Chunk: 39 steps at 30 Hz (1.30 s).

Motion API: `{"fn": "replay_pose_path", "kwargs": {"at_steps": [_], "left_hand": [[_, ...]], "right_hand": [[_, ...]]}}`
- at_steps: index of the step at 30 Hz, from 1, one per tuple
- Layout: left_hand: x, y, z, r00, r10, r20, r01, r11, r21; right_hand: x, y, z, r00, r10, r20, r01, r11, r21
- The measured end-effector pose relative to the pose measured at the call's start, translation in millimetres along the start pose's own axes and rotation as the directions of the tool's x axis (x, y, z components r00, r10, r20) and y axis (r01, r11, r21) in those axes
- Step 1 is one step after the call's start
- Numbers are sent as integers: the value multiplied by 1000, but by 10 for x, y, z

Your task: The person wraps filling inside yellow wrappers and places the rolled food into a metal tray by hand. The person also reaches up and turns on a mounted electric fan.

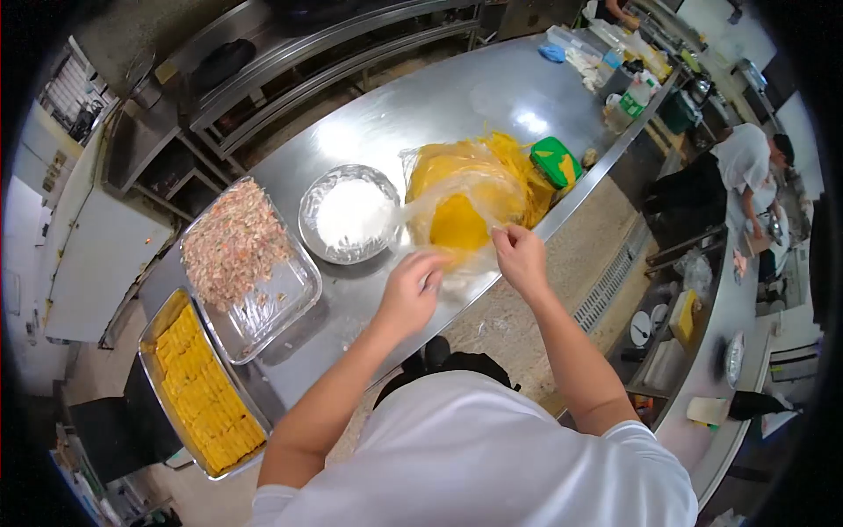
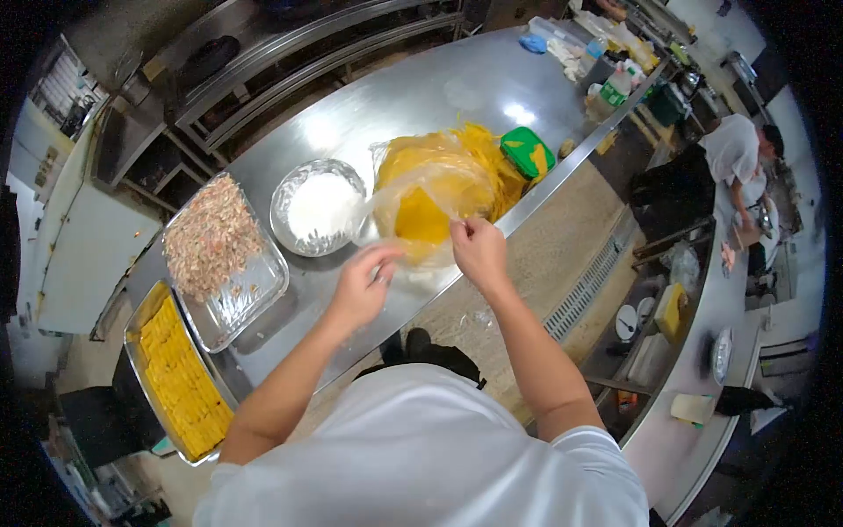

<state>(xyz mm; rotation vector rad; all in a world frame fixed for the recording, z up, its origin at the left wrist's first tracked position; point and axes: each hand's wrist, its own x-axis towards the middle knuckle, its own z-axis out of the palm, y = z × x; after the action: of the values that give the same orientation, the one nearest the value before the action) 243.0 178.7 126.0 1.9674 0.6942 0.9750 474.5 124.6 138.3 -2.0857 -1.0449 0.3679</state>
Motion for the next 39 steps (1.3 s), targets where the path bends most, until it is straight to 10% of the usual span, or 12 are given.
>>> {"fn": "replay_pose_path", "kwargs": {"at_steps": [7, 10, 16, 19, 22, 25, 29, 32, 37, 39], "left_hand": [[1143, -583, 755, 885, -343, 315, 219, 903, 370], [1106, -1428, 1086, 988, 101, 115, -140, 896, 421], [1144, -985, 770, 939, 211, 271, -343, 645, 683], [965, -775, 726, 922, -51, 383, -230, 722, 653], [702, -137, 552, 870, -436, 230, 260, 803, 537], [542, 389, 225, 958, -286, 3, 253, 855, 453], [273, 700, -153, 820, -422, -386, 529, 816, 234], [56, 861, -173, 712, -339, -615, 542, 822, 173], [-126, 1124, 501, 787, -158, -597, 512, 708, 487], [-203, 1129, 789, 850, -301, -433, 521, 605, 602]], "right_hand": [[-105, 5, -262, 995, 61, -78, -51, 990, 131], [-13, 78, -351, 992, 62, -114, -40, 981, 188], [235, 94, -524, 992, 47, -119, -8, 952, 307], [350, 194, -612, 999, 30, -44, -18, 967, 255], [467, 301, -639, 999, -21, 46, 11, 978, 209], [569, 285, -630, 980, -58, 193, 9, 969, 247], [623, 158, -561, 898, -255, 358, 115, 922, 369], [488, -243, -743, 799, -588, 123, 516, 777, 359], [190, -376, -227, 451, -408, 793, -372, 722, 583], [175, -340, 61, 404, -348, 846, -411, 757, 508]]}}
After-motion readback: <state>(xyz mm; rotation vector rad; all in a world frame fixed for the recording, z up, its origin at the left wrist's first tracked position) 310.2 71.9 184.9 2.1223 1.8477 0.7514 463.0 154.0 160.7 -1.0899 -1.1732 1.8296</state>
